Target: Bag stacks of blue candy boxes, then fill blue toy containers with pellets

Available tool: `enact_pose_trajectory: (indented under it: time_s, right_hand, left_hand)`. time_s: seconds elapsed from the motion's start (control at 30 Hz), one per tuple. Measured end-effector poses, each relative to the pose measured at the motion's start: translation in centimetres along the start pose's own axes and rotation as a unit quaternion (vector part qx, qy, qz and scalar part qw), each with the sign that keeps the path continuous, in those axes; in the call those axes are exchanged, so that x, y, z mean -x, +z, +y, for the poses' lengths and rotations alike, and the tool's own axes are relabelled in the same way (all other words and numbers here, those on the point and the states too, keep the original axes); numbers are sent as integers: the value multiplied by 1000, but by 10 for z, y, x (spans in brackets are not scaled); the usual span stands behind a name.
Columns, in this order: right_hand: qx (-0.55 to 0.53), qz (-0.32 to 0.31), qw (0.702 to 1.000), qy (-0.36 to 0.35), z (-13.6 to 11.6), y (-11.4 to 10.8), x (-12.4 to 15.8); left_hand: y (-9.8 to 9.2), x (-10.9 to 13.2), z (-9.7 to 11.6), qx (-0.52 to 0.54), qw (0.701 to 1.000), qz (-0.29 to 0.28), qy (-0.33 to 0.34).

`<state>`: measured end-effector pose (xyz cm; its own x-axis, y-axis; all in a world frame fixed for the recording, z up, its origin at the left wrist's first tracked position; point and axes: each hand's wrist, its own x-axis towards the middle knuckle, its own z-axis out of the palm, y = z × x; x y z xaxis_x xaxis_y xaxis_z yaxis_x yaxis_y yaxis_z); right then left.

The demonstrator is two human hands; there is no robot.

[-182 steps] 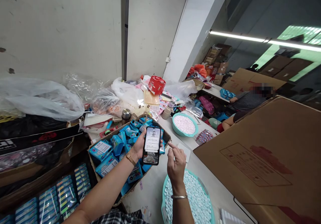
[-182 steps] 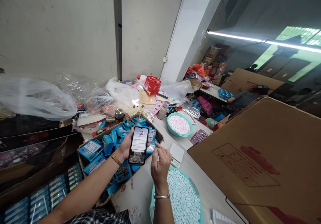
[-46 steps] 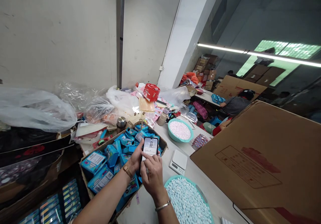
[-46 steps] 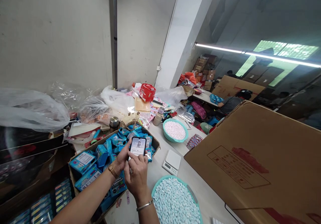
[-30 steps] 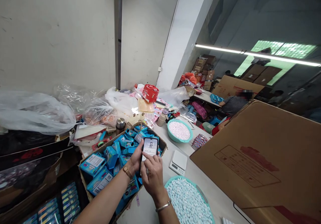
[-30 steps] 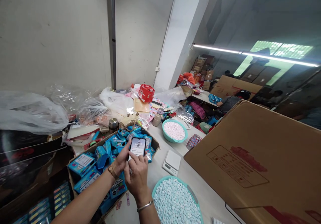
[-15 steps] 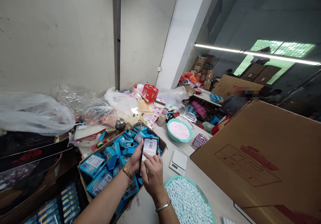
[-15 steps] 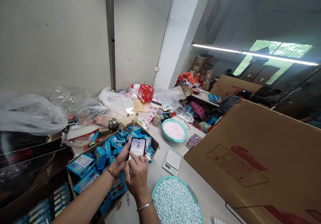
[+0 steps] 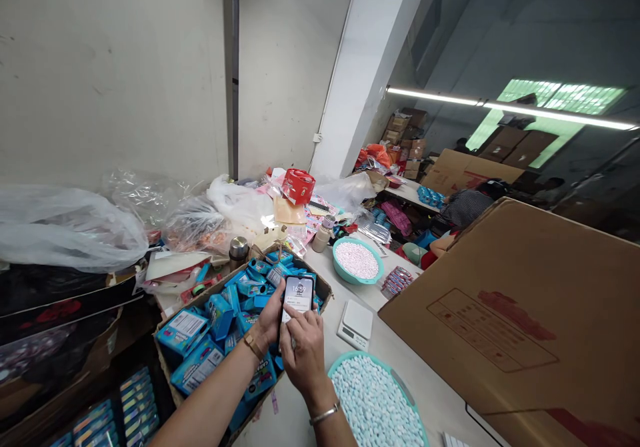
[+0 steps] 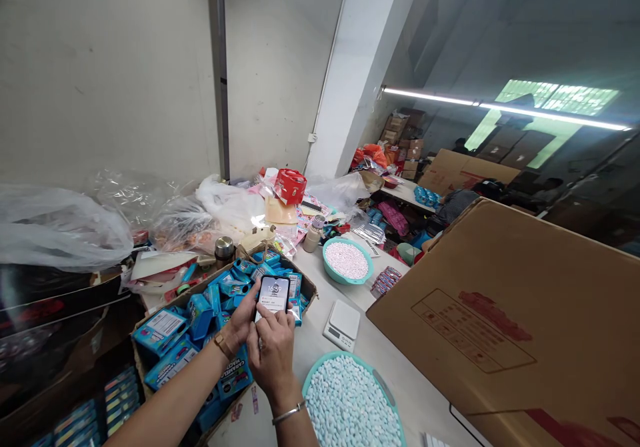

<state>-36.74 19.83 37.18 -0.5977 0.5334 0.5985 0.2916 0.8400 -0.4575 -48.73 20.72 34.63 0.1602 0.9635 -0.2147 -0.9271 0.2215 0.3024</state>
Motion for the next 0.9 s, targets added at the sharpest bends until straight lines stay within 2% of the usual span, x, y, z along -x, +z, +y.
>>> enact_pose_trajectory:
  time_s: [0.9]
  right_hand:
    - [-8,5,1000,8,3,2,4]
  left_hand:
    - [-12,-8,-2,20,1000,-14,-6]
